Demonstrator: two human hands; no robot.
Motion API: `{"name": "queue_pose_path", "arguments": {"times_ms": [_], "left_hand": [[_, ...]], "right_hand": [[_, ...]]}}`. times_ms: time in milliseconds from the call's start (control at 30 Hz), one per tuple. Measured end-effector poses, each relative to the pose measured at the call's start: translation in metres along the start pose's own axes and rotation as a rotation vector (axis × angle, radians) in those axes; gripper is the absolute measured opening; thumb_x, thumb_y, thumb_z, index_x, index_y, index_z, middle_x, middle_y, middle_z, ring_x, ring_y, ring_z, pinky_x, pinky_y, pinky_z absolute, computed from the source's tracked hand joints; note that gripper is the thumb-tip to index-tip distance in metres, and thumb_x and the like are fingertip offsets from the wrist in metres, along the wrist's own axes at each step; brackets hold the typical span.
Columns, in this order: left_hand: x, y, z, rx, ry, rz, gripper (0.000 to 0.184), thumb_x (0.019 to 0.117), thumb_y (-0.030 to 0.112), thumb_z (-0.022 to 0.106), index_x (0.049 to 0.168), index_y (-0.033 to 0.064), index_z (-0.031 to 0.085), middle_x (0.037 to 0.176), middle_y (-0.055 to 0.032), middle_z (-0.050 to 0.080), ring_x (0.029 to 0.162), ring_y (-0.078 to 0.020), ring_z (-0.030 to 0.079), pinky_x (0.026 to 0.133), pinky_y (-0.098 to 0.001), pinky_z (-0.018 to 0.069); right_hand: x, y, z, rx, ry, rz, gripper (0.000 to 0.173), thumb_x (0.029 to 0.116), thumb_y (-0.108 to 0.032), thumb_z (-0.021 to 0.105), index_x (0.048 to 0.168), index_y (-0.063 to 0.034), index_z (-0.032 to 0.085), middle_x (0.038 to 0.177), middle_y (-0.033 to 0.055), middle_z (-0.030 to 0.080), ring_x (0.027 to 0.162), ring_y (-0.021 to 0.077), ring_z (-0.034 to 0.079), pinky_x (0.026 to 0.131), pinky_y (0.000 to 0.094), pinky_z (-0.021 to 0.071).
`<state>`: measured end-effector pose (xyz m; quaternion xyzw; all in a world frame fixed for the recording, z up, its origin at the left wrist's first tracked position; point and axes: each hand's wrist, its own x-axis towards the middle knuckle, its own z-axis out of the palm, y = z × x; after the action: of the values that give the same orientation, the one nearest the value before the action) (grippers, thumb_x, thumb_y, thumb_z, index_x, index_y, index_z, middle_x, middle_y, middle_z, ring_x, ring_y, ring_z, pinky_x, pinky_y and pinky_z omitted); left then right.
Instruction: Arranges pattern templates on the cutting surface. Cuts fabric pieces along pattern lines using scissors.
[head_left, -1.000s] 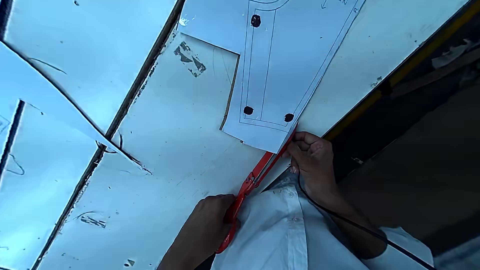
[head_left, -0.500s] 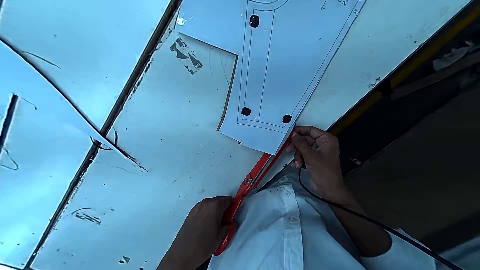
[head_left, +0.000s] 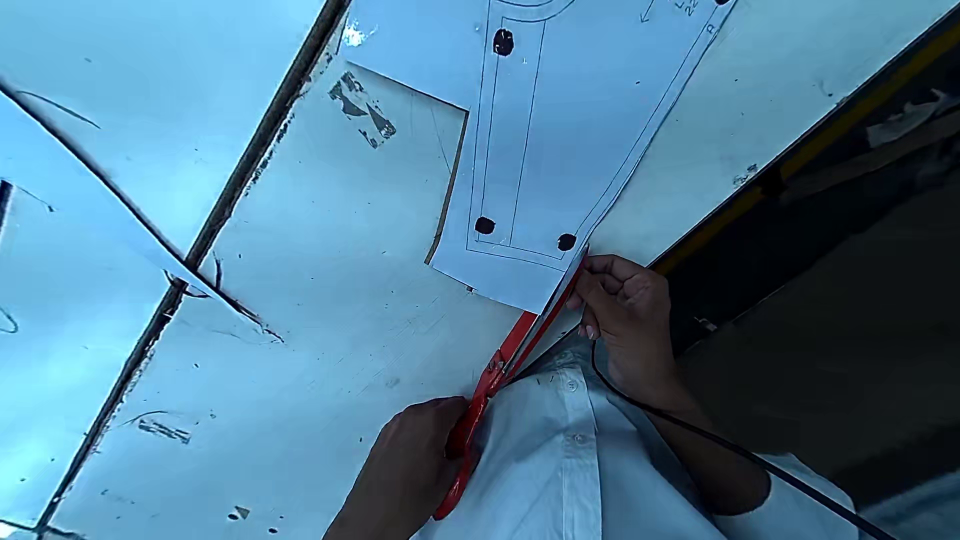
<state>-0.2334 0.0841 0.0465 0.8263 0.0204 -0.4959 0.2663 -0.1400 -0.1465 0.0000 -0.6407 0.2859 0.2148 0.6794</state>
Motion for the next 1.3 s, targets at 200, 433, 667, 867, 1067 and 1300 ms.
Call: {"name": "queue_pose_path", "arguments": {"times_ms": [200, 433, 667, 867, 1067, 1300], "left_hand": [[0.0, 0.005, 0.005, -0.028, -0.014, -0.024, 0.015, 0.078, 0.011, 0.073, 0.093, 0.0076, 0.073, 0.079, -0.0057, 0.07, 0.07, -0.0255, 0.069, 0.063, -0.0484, 0.0574], [0.0, 0.006, 0.005, -0.048, 0.036, 0.001, 0.012, 0.0743, 0.013, 0.071, 0.085, 0.009, 0.071, 0.071, -0.003, 0.066, 0.064, -0.0221, 0.066, 0.059, -0.0451, 0.0553], [0.0, 0.006, 0.005, -0.06, 0.031, -0.002, 0.012, 0.073, 0.01, 0.074, 0.084, 0.0081, 0.071, 0.07, -0.0034, 0.067, 0.062, -0.0219, 0.066, 0.058, -0.0454, 0.0549], [-0.001, 0.003, 0.003, -0.038, 0.036, -0.004, 0.016, 0.0704, 0.014, 0.074, 0.085, 0.0096, 0.072, 0.069, -0.0018, 0.066, 0.061, -0.0208, 0.065, 0.057, -0.0448, 0.0545], [0.001, 0.003, 0.007, -0.025, 0.068, 0.01, 0.018, 0.0694, 0.01, 0.076, 0.087, 0.0065, 0.072, 0.073, -0.0068, 0.069, 0.064, -0.0264, 0.069, 0.059, -0.05, 0.0563], [0.0, 0.007, 0.01, -0.027, 0.106, -0.004, 0.019, 0.0693, 0.011, 0.078, 0.085, 0.0037, 0.071, 0.073, -0.0108, 0.069, 0.065, -0.0321, 0.069, 0.059, -0.0547, 0.0553]], "right_hand": [[0.0, 0.001, -0.002, -0.013, -0.015, -0.018, 0.007, 0.0991, -0.001, 0.061, 0.104, -0.0028, 0.066, 0.068, 0.0052, 0.066, 0.042, 0.0041, 0.051, 0.035, 0.0152, 0.0406], [-0.001, 0.002, -0.006, -0.017, -0.05, -0.036, 0.008, 0.0996, -0.004, 0.062, 0.106, -0.0048, 0.066, 0.068, 0.0055, 0.065, 0.04, 0.0049, 0.05, 0.034, 0.0158, 0.0409], [-0.006, 0.005, -0.012, -0.01, -0.124, -0.078, 0.009, 0.1023, -0.011, 0.061, 0.11, -0.0078, 0.064, 0.067, 0.0072, 0.063, 0.039, 0.0079, 0.049, 0.032, 0.0177, 0.0398], [-0.001, -0.004, -0.021, -0.226, -0.124, -0.144, 0.01, 0.1024, -0.012, 0.061, 0.109, -0.0063, 0.065, 0.065, 0.0066, 0.063, 0.038, 0.01, 0.05, 0.031, 0.0195, 0.0401], [0.073, -0.056, -0.052, -1.0, 0.053, -0.96, 0.038, 0.1009, -0.026, 0.062, 0.132, -0.0034, 0.065, 0.135, 0.0216, 0.063, 0.134, 0.0353, 0.054, 0.112, 0.0507, 0.0404], [0.138, -0.063, -0.045, -1.443, -0.193, -0.968, 0.062, 0.103, -0.065, 0.029, 0.16, -0.0412, 0.031, 0.172, 0.0067, 0.017, 0.159, 0.0348, 0.01, 0.117, 0.0764, -0.0025]]}}
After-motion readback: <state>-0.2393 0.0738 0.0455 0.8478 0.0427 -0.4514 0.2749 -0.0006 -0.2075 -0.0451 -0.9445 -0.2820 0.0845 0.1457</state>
